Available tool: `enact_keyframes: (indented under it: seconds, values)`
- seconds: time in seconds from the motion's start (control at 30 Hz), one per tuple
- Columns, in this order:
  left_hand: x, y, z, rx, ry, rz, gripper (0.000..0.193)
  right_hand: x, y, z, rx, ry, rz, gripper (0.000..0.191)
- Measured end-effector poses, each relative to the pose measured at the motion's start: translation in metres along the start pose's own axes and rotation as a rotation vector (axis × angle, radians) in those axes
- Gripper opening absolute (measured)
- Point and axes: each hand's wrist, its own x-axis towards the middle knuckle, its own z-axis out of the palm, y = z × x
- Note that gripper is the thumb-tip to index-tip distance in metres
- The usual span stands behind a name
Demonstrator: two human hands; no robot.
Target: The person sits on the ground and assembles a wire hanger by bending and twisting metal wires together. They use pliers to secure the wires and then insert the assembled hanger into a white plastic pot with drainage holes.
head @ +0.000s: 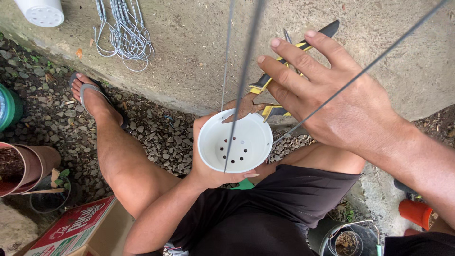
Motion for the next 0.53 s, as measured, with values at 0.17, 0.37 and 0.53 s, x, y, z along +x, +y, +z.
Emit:
enact_keyframes:
  seconds: [0.17, 0.37, 0.53]
  values:
    - [0.001, 0.001, 0.004, -0.05, 0.006, -0.028, 0.113, -0.003, -0.002, -0.005, -0.027, -0.041, -0.012, 0.038]
    - [0.0, 0.001, 0.002, -0.044, 0.013, -0.03, 0.114, 0.002, -0.004, -0.011, -0.11, -0.048, -0.036, 0.042]
    - [0.0, 0.002, 0.002, -0.11, -0.002, -0.004, 0.109, 0.001, 0.039, -0.052, -0.081, -0.061, -0.025, 0.035]
